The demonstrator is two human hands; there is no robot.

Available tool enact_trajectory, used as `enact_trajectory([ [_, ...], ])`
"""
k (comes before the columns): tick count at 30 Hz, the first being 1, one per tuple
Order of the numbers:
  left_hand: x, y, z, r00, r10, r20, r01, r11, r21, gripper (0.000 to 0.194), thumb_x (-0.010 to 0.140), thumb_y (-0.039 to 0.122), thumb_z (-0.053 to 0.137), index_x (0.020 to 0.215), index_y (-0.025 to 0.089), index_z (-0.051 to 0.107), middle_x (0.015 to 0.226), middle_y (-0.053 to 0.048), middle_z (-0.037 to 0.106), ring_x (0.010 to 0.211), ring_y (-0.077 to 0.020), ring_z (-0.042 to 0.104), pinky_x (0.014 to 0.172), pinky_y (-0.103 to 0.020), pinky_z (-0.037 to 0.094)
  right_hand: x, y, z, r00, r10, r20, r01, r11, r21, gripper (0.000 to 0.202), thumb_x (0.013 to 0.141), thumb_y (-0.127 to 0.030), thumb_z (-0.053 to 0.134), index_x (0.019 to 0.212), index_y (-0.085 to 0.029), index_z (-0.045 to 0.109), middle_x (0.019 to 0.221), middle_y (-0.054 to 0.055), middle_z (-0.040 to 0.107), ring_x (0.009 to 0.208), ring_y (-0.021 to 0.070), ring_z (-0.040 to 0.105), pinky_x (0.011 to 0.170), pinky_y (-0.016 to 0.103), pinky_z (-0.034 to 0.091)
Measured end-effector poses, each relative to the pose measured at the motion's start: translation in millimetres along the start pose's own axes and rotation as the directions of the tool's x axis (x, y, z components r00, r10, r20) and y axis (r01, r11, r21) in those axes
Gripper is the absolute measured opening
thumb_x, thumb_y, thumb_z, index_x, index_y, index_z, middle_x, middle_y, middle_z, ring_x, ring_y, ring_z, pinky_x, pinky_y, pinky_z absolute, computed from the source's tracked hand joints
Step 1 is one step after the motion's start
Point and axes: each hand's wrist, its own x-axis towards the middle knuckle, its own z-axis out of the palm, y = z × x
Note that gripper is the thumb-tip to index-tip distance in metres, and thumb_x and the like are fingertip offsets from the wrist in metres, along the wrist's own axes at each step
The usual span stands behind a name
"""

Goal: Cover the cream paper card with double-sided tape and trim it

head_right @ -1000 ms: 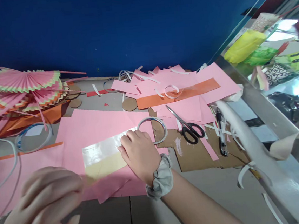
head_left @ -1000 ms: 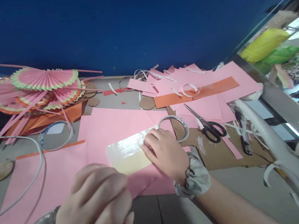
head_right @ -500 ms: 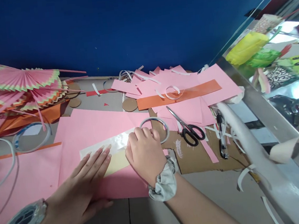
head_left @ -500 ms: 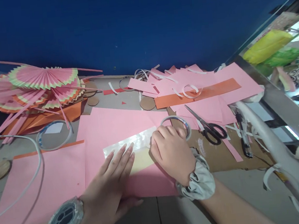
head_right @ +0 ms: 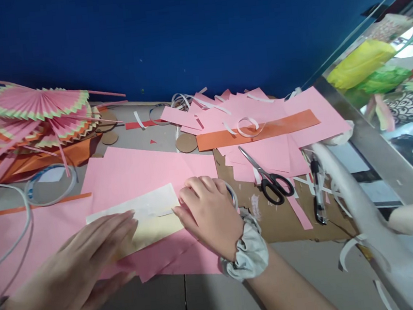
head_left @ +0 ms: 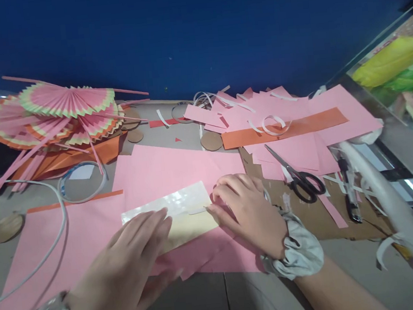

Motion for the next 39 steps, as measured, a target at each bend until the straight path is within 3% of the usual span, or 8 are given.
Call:
enact_trajectory([
  [2,13,1,2.3,1.0,0.025,0.007,-0.025,0.998,-0.053,0.053,0.087,0.034,0.049,0.136,0.014,0.039,0.139,-0.009,0.046,0.127,-0.0251,0.041,0.103,-0.039,0.036,0,-3,1,0.999,-0.042,0.018,0.041,0.997,0.067,0.012,0.092,-0.03,0.047,0.088,-0.02,0.053,0.096,0.002,0.057,0.094,0.0202,0.047,0.085,0.036,0.031],
  [7,29,1,19.9,0.99,0.144,0.003,-0.144,0.987,-0.065,0.074,0.088,0.047,0.046,0.144,0.005,0.019,0.153,-0.014,0.021,0.14,-0.03,0.012,0.112,-0.042,0.018,1,-10,4,0.999,0.006,0.05,-0.012,0.993,0.115,0.008,0.092,-0.025,0.048,0.087,-0.02,0.052,0.09,0.001,0.06,0.09,0.0196,0.049,0.08,0.035,0.031],
  [11,26,-1,25.1,0.986,0.165,0.031,-0.163,0.985,-0.059,0.083,0.087,0.054,0.044,0.145,0.004,0.013,0.153,-0.016,0.016,0.141,-0.032,0.009,0.113,-0.043,0.012,3,-13,5,0.993,0.045,0.108,-0.055,0.995,0.088,0.02,0.093,-0.03,0.046,0.075,-0.02,0.05,0.082,0.0,0.058,0.086,0.0195,0.049,0.078,0.036,0.029],
  [19,27,-3,25.7,0.98,0.196,0.038,-0.192,0.976,-0.1,0.086,0.086,0.06,0.04,0.145,0.004,0.013,0.154,-0.018,0.012,0.141,-0.0335,0.006,0.114,-0.045,0.008,9,-18,8,0.99,0.126,0.058,-0.13,0.99,0.06,0.023,0.086,-0.033,0.056,0.071,-0.02,0.044,0.075,-0.003,0.054,0.076,0.0174,0.047,0.074,0.034,0.027],
  [25,26,-3,23.6,0.975,0.219,0.031,-0.213,0.969,-0.122,0.085,0.086,0.059,0.041,0.144,0.003,0.018,0.152,-0.02,0.016,0.14,-0.0334,0.008,0.113,-0.044,0.01,12,-18,10,0.989,0.137,0.051,-0.139,0.989,0.044,0.023,0.084,-0.029,0.059,0.069,-0.02,0.044,0.07,-0.004,0.052,0.074,0.0174,0.045,0.071,0.033,0.025],
  [29,26,-6,25.5,0.974,0.222,0.033,-0.216,0.968,-0.13,0.084,0.085,0.063,0.038,0.144,0.006,0.02,0.151,-0.018,0.021,0.14,-0.0323,0.01,0.111,-0.044,0.01,13,-17,11,0.988,0.136,0.068,-0.139,0.989,0.044,0.023,0.085,-0.029,0.058,0.069,-0.02,0.044,0.07,-0.004,0.052,0.074,0.0176,0.045,0.071,0.033,0.025],
  [34,28,-10,26.8,0.965,0.254,0.069,-0.241,0.958,-0.155,0.087,0.076,0.076,0.034,0.145,0.025,0.021,0.152,-0.018,0.016,0.141,-0.0345,0.004,0.109,-0.047,0.006,12,-16,9,0.987,0.129,0.1,-0.135,0.989,0.056,0.023,0.087,-0.029,0.056,0.069,-0.02,0.044,0.071,-0.003,0.052,0.074,0.0179,0.045,0.071,0.033,0.026],
  [39,28,-10,26.6,0.97,0.236,0.061,-0.223,0.961,-0.163,0.09,0.071,0.08,0.035,0.144,0.028,0.024,0.152,-0.017,0.017,0.141,-0.033,0.002,0.109,-0.045,0.004,11,-16,7,0.989,0.115,0.093,-0.121,0.991,0.061,0.022,0.086,-0.028,0.057,0.07,-0.02,0.045,0.07,-0.004,0.052,0.074,0.0172,0.044,0.07,0.032,0.026],
])
